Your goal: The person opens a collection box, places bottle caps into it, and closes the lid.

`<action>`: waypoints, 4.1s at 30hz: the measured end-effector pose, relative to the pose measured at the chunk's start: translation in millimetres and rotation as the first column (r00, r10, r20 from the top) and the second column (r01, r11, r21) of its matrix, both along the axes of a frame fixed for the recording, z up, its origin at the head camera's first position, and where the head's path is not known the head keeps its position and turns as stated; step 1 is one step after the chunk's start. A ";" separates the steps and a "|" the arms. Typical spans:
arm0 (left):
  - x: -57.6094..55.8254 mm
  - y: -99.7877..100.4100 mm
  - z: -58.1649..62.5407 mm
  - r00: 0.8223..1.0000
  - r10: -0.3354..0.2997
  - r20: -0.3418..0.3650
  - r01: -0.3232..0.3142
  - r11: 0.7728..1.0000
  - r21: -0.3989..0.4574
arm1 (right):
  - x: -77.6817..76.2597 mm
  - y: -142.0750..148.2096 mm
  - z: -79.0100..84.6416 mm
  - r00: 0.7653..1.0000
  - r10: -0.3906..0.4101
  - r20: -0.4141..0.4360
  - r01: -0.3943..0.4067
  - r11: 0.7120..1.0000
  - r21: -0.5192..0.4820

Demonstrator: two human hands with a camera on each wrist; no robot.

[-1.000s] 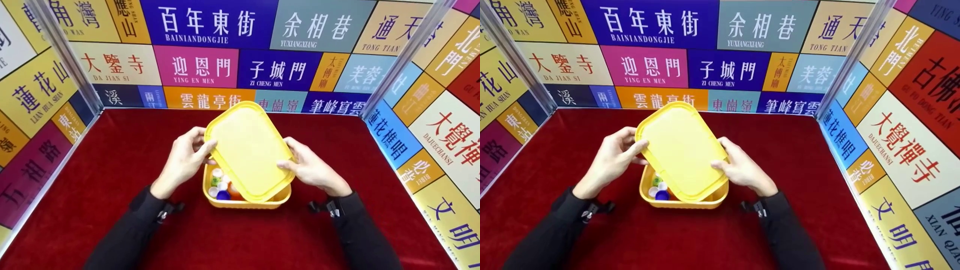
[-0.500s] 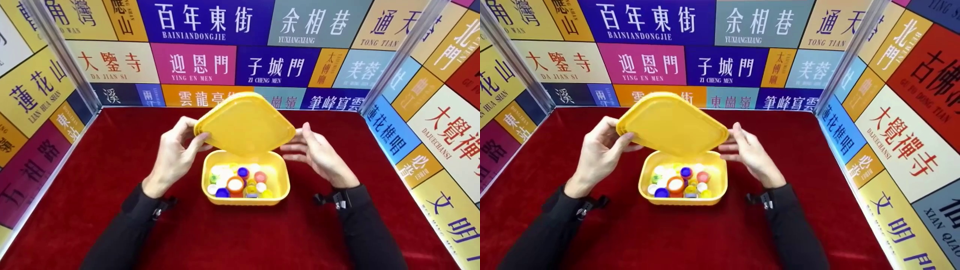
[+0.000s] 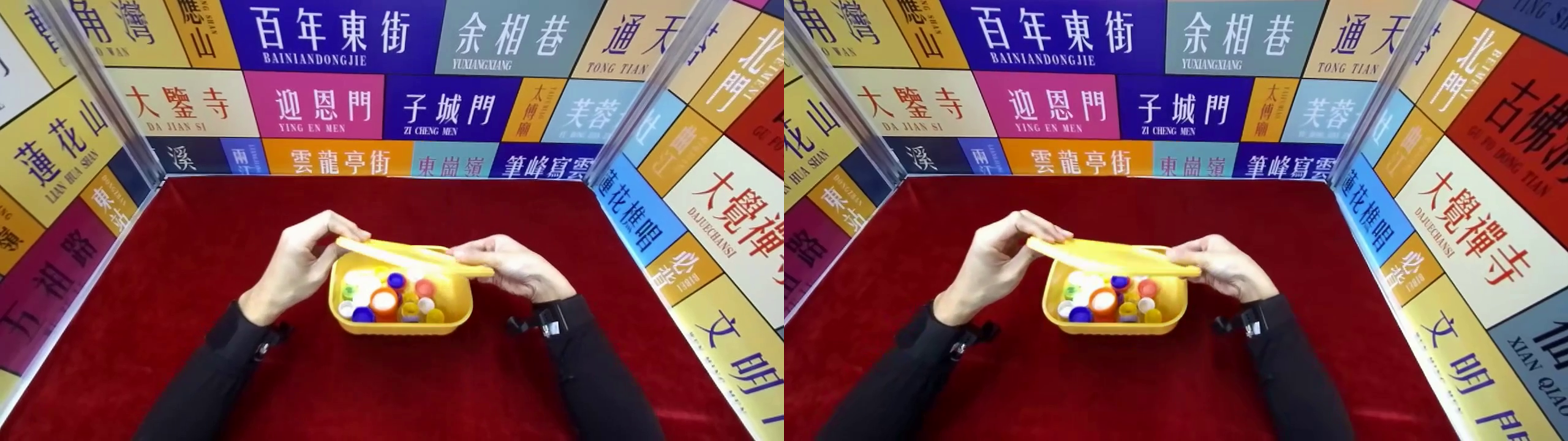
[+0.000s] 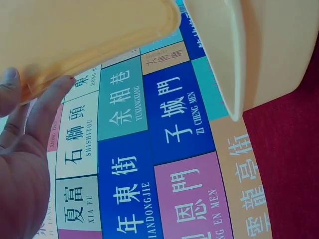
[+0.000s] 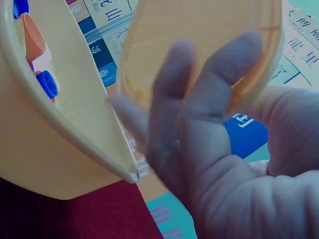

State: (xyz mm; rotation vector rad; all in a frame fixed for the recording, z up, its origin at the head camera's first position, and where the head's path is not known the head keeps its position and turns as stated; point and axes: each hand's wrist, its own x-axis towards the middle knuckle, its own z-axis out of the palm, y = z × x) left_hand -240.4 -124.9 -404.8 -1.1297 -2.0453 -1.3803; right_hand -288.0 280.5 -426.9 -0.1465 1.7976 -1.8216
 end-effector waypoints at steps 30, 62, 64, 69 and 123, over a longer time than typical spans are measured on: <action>-0.2 -5.2 -2.9 0.636 0.191 0.747 -0.211 0.975 -0.069 | 14.6 -15.7 11.1 0.907 -0.254 -0.336 0.319 0.935 0.154; -13.0 -1.4 -42.0 0.790 0.483 0.377 -0.245 0.813 -0.528 | 30.3 -16.9 5.2 0.937 0.173 -0.303 0.069 0.760 0.646; -12.8 -1.1 -42.6 0.784 0.484 0.390 -0.237 0.813 -0.532 | 30.2 -17.2 4.5 0.940 0.163 -0.300 0.068 0.772 0.632; -12.9 -2.4 -42.5 0.773 0.482 0.413 -0.210 0.808 -0.550 | 29.5 -17.1 4.9 0.949 0.150 -0.277 0.049 0.797 0.602; 12.2 51.1 -78.2 0.906 0.422 0.039 -0.250 0.606 -0.756 | 43.8 -66.4 -45.7 0.575 0.564 -0.593 0.248 0.570 0.783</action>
